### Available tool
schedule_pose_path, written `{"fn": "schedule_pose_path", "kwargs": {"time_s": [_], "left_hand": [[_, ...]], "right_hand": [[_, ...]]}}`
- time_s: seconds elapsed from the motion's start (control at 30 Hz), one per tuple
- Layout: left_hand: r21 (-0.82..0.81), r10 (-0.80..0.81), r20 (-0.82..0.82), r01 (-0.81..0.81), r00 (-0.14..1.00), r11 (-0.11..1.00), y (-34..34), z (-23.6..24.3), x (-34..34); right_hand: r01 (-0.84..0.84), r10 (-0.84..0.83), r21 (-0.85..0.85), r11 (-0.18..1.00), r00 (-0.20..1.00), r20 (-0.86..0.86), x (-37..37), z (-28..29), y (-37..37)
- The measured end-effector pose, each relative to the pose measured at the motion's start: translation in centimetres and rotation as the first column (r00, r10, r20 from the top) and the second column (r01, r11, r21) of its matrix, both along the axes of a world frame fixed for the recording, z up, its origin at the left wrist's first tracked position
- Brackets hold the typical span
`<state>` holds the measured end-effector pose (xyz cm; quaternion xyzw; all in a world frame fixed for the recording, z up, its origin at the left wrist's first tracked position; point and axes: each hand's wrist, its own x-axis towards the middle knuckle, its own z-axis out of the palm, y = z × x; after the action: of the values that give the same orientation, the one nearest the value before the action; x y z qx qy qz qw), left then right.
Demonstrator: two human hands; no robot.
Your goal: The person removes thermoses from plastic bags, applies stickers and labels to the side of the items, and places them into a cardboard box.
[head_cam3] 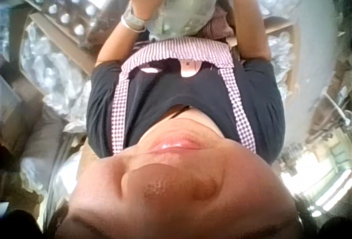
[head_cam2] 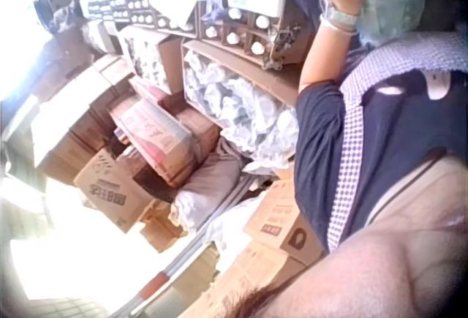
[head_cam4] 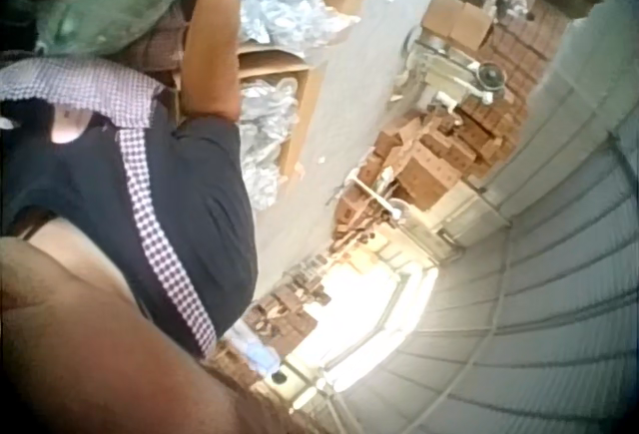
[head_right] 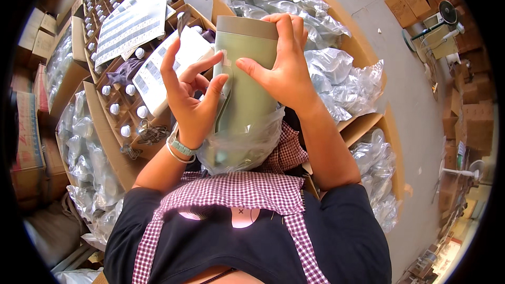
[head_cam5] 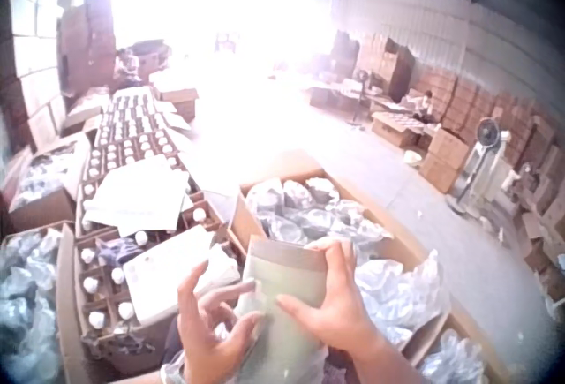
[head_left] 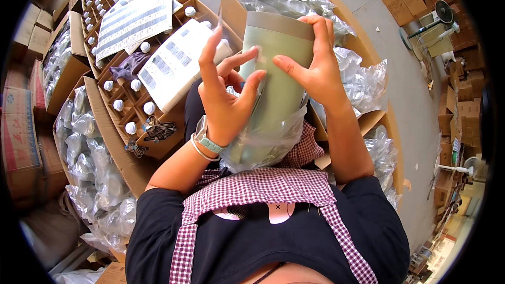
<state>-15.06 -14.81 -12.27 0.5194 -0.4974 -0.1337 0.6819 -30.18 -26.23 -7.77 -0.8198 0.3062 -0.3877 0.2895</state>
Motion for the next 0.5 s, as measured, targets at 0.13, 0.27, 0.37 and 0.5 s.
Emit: {"fn": "schedule_pose_path", "kwargs": {"time_s": [0.13, 0.27, 0.37, 0.5], "left_hand": [[0.053, 0.1, 0.049, -0.103, 0.994, 0.993, -0.3, 1.0, -0.2], [0.068, 0.15, 0.057, -0.154, 0.987, 0.986, -1.8, 2.0, 0.1], [0.117, 0.109, 0.049, -0.114, 0.993, 0.987, -2.6, 2.1, 0.8], [0.154, -0.043, -0.054, 0.051, 0.998, 0.987, -2.8, 2.4, 1.1]], "right_hand": [[0.009, -0.009, -0.022, 1.0, 1.0, 0.001, -0.1, -0.1, 0.1], [0.007, -0.007, -0.06, 0.998, 1.0, 0.007, 0.0, -0.1, 0.1], [0.019, -0.018, -0.059, 0.998, 1.0, 0.015, -0.3, -0.3, 0.0], [0.022, -0.02, -0.065, 0.998, 0.999, 0.031, -0.5, -0.3, -0.1]]}}
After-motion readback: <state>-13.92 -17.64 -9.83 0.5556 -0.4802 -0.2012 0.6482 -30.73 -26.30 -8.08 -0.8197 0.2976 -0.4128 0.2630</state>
